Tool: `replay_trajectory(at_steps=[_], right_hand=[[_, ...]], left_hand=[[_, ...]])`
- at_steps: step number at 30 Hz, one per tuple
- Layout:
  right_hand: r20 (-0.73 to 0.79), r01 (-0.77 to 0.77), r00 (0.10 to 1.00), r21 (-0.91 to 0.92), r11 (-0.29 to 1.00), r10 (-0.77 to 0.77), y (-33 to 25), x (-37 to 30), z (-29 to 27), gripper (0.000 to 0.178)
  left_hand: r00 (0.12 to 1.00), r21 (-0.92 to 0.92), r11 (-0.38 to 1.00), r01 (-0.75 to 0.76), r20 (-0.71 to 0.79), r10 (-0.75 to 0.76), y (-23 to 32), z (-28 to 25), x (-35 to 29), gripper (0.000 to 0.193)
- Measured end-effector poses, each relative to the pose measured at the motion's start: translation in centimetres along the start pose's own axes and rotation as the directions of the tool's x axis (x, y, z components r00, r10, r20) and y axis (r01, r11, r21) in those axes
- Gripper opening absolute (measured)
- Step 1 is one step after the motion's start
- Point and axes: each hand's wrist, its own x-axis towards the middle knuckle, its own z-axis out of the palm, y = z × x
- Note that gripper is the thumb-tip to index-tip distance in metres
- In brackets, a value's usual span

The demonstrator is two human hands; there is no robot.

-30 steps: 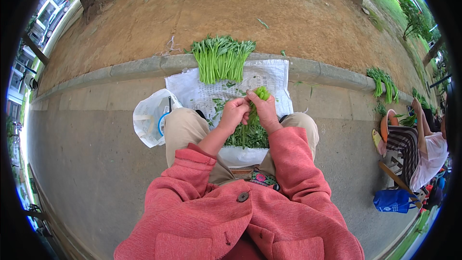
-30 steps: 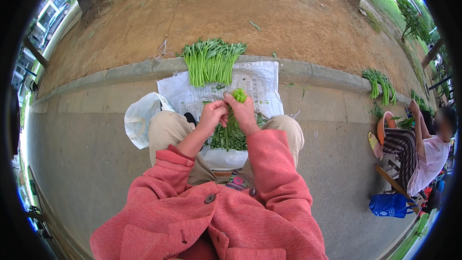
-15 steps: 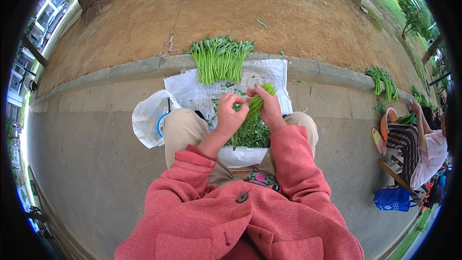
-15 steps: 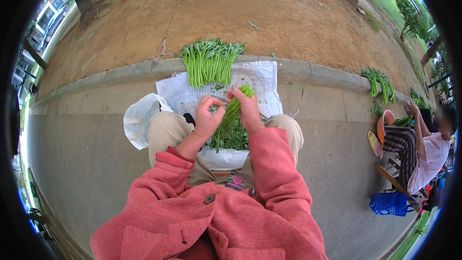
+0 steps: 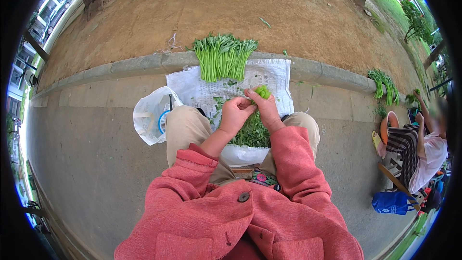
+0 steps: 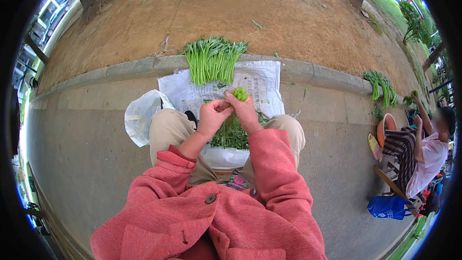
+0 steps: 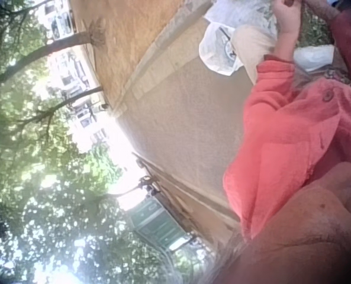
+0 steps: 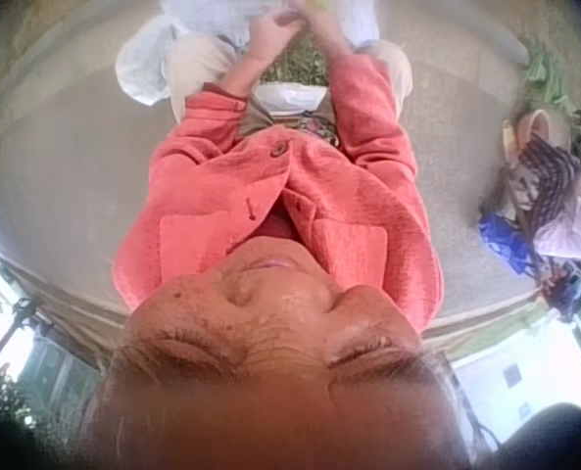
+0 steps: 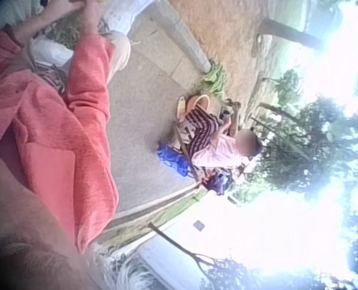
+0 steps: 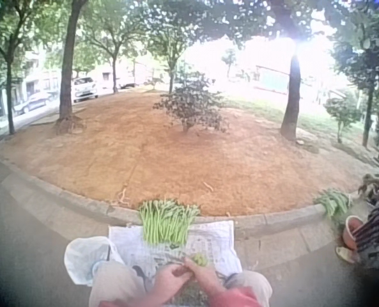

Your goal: The person is trimming green vegetables by hand. They pick through a bundle of greens, plucking off leaves and placing them into a container while discarding stems onto a newspaper.

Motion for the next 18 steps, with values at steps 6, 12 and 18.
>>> replay_trajectory(at_steps=[6,12,18], right_hand=[[0.042,0.004,0.999,-0.021,1.000,-0.003,-0.3,-0.3,0.3,0.014],[0.081,-0.015,0.997,-0.042,0.999,0.018,-0.5,-0.3,0.1,0.013],[0.088,0.038,0.996,-0.123,0.992,-0.027,-0.2,-0.5,0.7,0.011]], left_hand=[[0.996,-0.056,0.997,0.048,0.072,-0.044,0.1,-0.5,0.2,0.008],[0.971,-0.163,0.971,0.174,0.190,-0.142,-0.1,-1.3,0.7,0.009],[0.971,-0.163,0.958,0.234,0.086,-0.223,0.0,-0.9,0.6,0.014]])
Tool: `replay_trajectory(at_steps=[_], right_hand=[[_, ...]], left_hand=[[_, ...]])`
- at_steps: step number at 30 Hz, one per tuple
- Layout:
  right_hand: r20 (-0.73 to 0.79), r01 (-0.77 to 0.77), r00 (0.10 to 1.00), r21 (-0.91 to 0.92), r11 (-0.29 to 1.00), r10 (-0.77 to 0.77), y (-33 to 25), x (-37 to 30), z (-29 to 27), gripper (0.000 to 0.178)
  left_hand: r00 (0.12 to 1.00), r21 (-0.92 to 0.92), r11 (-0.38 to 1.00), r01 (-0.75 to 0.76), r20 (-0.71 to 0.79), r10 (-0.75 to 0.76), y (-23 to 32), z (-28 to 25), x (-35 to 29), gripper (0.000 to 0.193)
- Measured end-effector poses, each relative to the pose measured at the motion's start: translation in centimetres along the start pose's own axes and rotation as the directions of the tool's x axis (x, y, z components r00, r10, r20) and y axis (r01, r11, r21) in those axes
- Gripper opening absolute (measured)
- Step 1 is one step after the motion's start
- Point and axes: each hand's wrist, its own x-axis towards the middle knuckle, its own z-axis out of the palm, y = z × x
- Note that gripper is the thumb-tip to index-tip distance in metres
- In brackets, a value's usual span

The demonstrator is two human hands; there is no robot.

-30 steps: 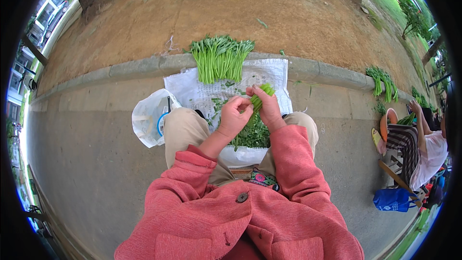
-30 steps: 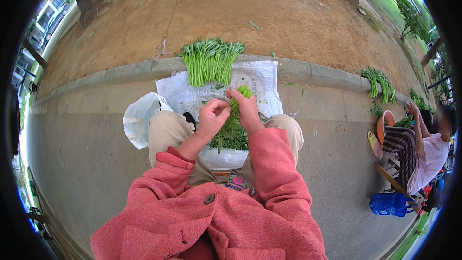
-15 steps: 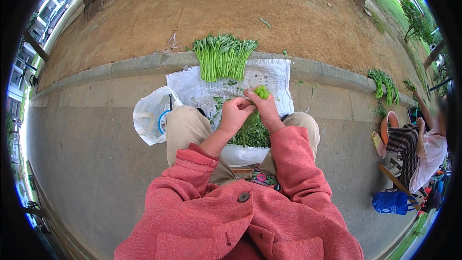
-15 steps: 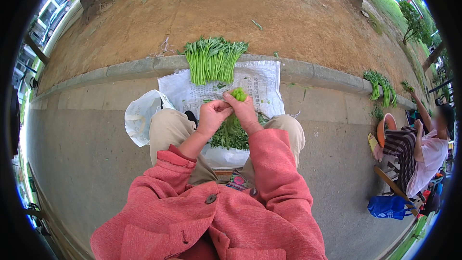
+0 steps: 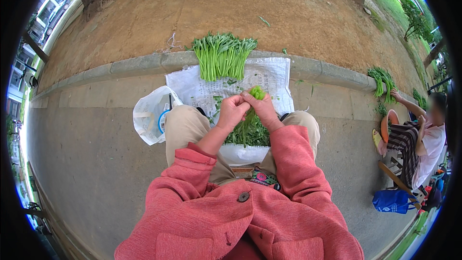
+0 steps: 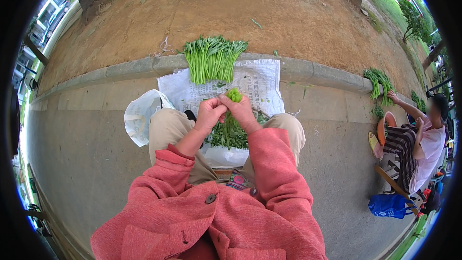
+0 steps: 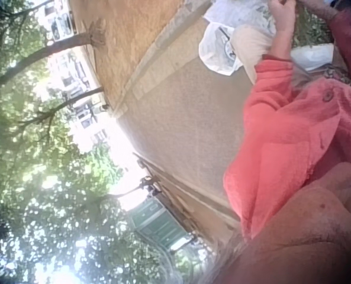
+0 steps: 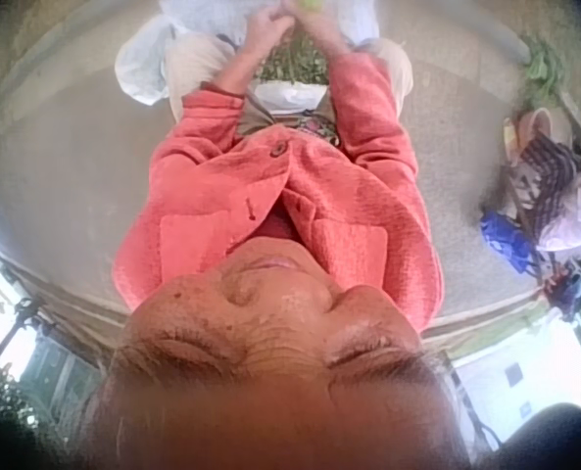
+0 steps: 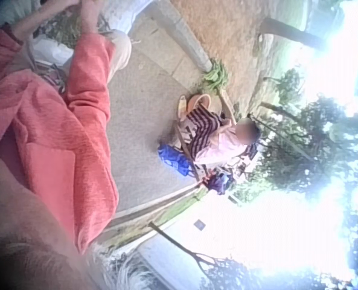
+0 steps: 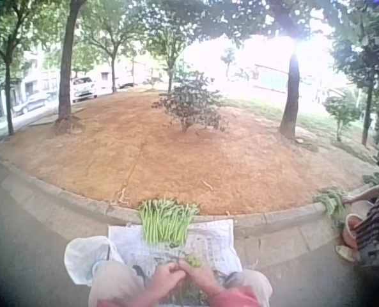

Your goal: The person is trimming green vegetables by hand. They pick through a bundle of greens, plucking off leaves and placing them into a container while discarding stems onto a newspaper.

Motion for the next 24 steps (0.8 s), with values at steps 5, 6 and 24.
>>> replay_trajectory(at_steps=[5,6,24], right_hand=[[-0.037,-0.022,0.999,0.073,0.997,0.025,0.0,-0.3,0.9,0.011],[-0.032,-0.030,0.999,0.092,0.995,0.033,0.0,-0.3,0.9,0.011],[0.078,-0.230,0.972,0.505,0.832,0.221,-3.9,0.2,-3.0,0.022]], left_hand=[[0.997,-0.100,0.994,0.053,-0.054,-0.059,-0.4,0.4,0.1,0.017],[0.997,-0.106,0.993,0.057,-0.055,-0.063,-0.4,0.5,0.1,0.016],[0.984,0.123,0.978,-0.166,0.081,0.157,0.2,-1.7,1.3,0.050]])
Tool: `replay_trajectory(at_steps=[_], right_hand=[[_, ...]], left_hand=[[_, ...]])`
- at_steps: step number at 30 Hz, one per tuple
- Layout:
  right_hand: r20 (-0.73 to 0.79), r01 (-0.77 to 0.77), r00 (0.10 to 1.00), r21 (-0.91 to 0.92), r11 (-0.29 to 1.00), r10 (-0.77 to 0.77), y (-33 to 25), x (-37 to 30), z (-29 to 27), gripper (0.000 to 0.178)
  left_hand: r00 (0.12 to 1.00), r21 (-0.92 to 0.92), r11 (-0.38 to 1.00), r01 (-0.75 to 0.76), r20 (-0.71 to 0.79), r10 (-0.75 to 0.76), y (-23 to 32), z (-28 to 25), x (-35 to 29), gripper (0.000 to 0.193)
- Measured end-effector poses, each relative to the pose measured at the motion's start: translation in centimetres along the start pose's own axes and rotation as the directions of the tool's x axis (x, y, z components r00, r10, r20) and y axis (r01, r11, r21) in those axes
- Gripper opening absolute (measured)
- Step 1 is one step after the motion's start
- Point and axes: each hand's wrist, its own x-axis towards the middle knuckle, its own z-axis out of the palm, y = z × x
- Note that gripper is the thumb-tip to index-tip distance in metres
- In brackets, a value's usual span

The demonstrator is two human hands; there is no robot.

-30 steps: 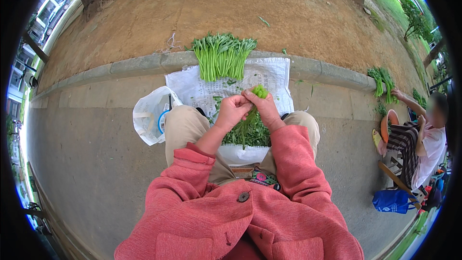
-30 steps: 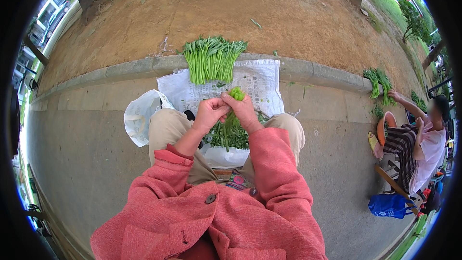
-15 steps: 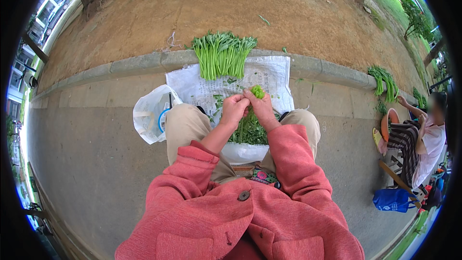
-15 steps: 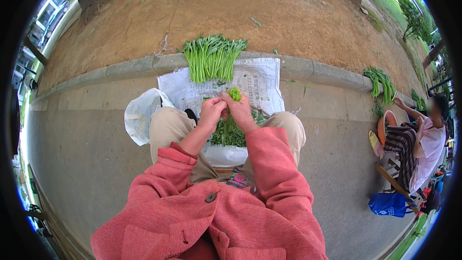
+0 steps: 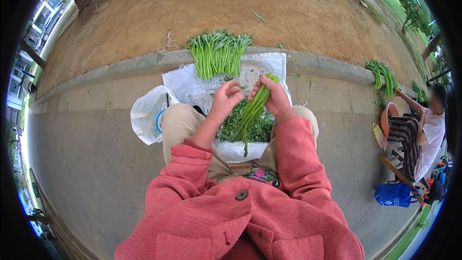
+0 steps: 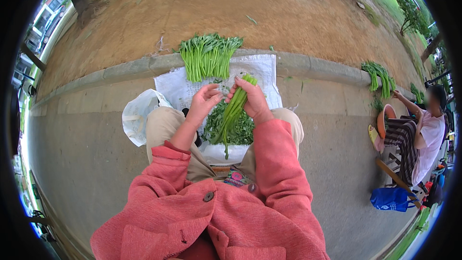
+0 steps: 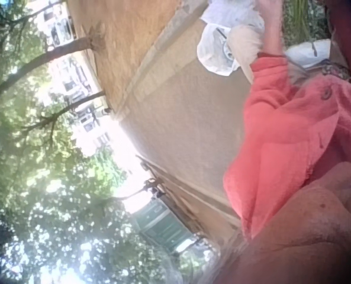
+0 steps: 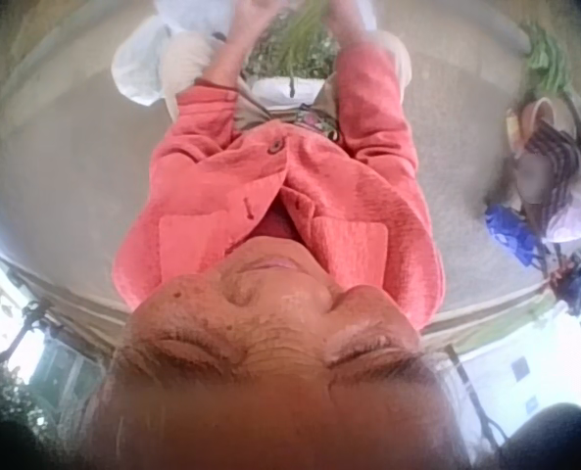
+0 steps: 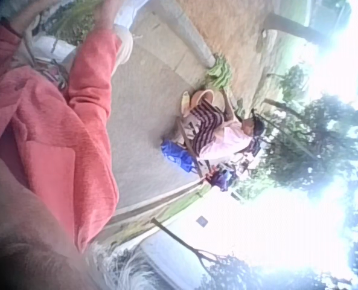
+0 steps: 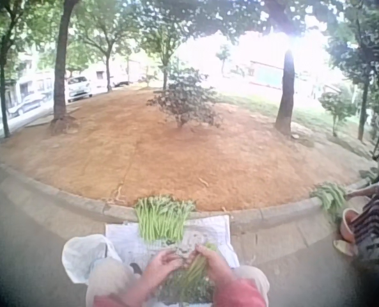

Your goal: The person is trimming green vegetables by hand. They pick through a bundle of greens, plucking off leaves and placing them into a container while discarding stems onto a newspaper.

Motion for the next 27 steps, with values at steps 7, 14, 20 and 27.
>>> replay_trajectory(at_steps=[7,14,20,27], right_hand=[[-0.016,-0.090,0.996,0.010,0.996,0.090,1.8,1.0,-0.3,0.023],[-0.250,0.006,0.964,-0.306,0.952,-0.086,2.0,1.1,0.3,0.023],[-0.030,0.082,0.995,-0.279,0.957,-0.094,2.2,1.1,-0.3,0.036],[0.345,-0.018,0.938,-0.057,0.998,0.037,2.1,0.5,-0.3,0.059]], left_hand=[[0.794,-0.330,0.822,0.465,0.566,-0.222,-0.3,2.0,-1.3,0.058],[0.800,-0.140,0.895,0.424,0.520,-0.298,0.2,2.3,-1.6,0.035],[0.778,-0.195,0.849,0.492,0.536,-0.328,0.1,2.2,-1.5,0.015],[0.718,-0.363,0.760,0.539,0.670,-0.189,1.1,1.9,-1.5,0.019]])
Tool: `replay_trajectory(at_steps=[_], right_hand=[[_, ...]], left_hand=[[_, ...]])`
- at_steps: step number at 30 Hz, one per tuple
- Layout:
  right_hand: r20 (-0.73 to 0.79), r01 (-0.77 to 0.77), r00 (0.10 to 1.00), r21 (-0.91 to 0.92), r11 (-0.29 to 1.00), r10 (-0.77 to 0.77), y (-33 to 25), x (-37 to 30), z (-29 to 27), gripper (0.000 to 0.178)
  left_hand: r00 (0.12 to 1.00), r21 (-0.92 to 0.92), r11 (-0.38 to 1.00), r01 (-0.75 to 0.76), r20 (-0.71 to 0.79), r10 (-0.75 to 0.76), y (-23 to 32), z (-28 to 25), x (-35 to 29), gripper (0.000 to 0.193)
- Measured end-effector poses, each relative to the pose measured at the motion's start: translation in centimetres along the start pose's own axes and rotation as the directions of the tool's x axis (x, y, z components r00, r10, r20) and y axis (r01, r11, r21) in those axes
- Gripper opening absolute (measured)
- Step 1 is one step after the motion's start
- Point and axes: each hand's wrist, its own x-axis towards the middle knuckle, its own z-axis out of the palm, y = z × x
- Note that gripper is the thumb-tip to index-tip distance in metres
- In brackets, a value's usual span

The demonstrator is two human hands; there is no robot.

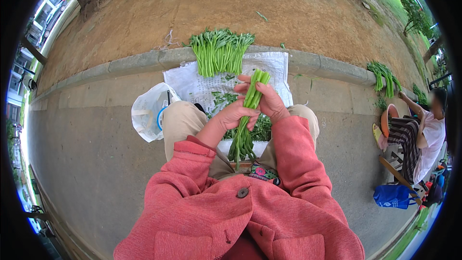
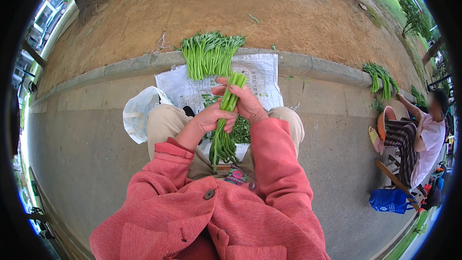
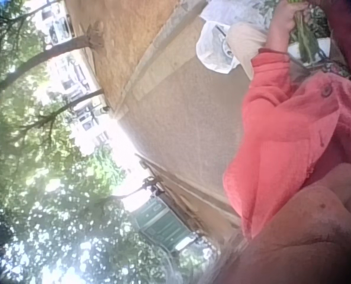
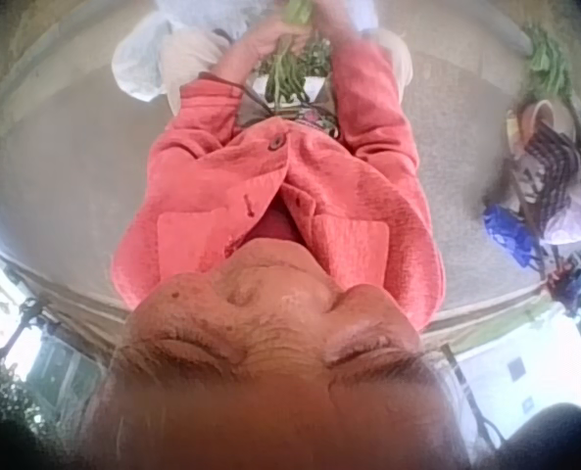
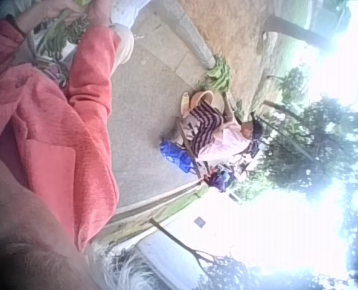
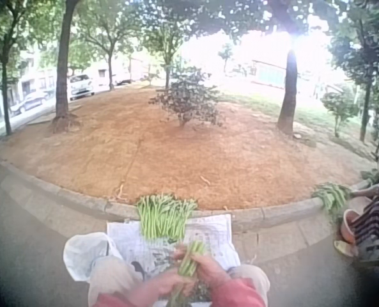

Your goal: The person is trimming green vegetables by hand. They pick through a bundle of greens, plucking off leaves and placing them into a container while discarding stems onto a newspaper.

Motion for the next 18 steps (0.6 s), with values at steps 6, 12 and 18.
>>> replay_trajectory(at_steps=[6,12,18], right_hand=[[0.201,0.004,0.980,0.007,1.000,-0.006,0.8,0.0,-0.3,0.051],[0.042,-0.018,0.999,-0.114,0.993,0.023,0.0,0.0,0.1,0.055],[-0.029,-0.113,0.994,-0.215,0.970,0.109,-0.3,0.2,0.4,0.059]], left_hand=[[0.986,-0.033,0.999,-0.014,0.163,0.020,0.4,0.5,-0.3,0.026],[0.997,0.003,1.000,-0.030,0.070,0.029,0.1,-0.3,0.1,0.019],[0.960,0.155,0.986,-0.061,-0.260,0.100,0.8,-1.1,0.7,0.016]])
